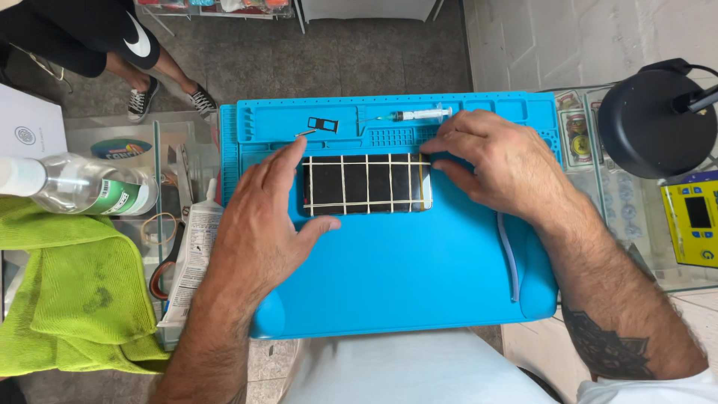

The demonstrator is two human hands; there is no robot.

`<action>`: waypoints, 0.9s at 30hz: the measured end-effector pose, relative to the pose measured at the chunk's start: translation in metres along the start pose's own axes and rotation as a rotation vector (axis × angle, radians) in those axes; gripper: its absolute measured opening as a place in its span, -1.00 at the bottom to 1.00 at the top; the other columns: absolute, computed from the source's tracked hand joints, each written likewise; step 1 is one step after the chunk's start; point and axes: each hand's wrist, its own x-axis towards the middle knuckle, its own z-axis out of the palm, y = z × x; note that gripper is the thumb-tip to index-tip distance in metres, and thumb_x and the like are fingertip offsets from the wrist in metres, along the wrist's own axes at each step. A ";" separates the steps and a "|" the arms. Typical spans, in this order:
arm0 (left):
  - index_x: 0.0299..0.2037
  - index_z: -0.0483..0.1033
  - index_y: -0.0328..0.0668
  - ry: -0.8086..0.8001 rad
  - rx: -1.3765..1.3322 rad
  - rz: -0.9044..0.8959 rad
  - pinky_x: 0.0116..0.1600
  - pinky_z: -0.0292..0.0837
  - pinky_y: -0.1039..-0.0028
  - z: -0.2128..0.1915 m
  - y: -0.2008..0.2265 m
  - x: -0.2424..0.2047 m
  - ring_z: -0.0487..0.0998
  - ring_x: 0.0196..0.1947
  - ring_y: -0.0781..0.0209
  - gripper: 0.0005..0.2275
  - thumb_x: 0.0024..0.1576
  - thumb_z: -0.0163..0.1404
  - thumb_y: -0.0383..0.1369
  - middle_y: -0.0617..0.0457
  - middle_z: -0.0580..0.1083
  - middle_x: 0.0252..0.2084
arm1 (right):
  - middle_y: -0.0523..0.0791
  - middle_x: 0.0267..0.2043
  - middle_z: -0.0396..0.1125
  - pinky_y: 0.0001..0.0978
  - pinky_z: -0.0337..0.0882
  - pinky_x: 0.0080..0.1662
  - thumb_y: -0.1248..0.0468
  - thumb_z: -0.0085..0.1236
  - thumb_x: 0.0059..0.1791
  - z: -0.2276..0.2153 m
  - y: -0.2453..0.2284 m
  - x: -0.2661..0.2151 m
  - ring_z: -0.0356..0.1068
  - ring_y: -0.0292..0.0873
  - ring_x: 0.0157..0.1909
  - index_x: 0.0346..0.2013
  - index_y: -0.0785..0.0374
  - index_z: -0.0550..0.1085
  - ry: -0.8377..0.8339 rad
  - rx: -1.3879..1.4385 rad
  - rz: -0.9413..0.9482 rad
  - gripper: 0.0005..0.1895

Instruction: The person cleans a blue workstation mat using a toothbrush and a tube of white paste. They scrub the surface of the mat and the edges, then place a metal grid on the mat and continue to clean around it.

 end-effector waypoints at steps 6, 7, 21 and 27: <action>0.64 0.14 -0.18 -0.004 -0.014 0.012 0.47 0.32 -0.04 0.007 -0.006 0.001 0.35 0.49 -0.25 -0.10 0.13 0.37 -0.14 -0.19 0.37 0.54 | -0.19 0.11 0.53 -0.16 0.60 -0.28 0.22 0.37 0.14 0.006 -0.004 0.002 0.58 -0.09 0.01 0.13 0.02 0.67 0.037 0.032 0.017 -0.75; 0.64 0.14 -0.18 -0.008 -0.014 0.010 0.47 0.32 -0.04 0.007 -0.006 0.002 0.35 0.49 -0.25 -0.10 0.13 0.37 -0.14 -0.19 0.37 0.54 | -0.19 0.11 0.53 -0.16 0.60 -0.28 0.22 0.37 0.14 0.006 -0.003 0.002 0.58 -0.09 0.01 0.13 0.02 0.67 0.035 0.035 0.019 -0.75; 0.62 0.20 -0.18 0.027 0.025 0.046 0.42 0.39 -0.05 0.011 -0.012 0.002 0.41 0.40 -0.25 -0.11 0.09 0.40 -0.12 -0.17 0.43 0.47 | -0.18 0.01 0.55 -0.22 0.55 -0.30 0.26 0.38 0.16 0.011 0.003 0.004 0.57 -0.14 -0.11 0.03 0.10 0.66 0.065 0.077 -0.028 -0.85; 0.61 0.20 -0.25 0.047 0.059 0.096 0.46 0.35 -0.03 0.012 -0.013 0.002 0.40 0.42 -0.28 -0.11 0.11 0.38 -0.09 -0.21 0.42 0.49 | -0.15 0.02 0.56 -0.20 0.56 -0.29 0.25 0.38 0.17 0.010 0.004 0.004 0.59 -0.11 -0.09 0.05 0.11 0.66 0.067 0.069 -0.046 -0.84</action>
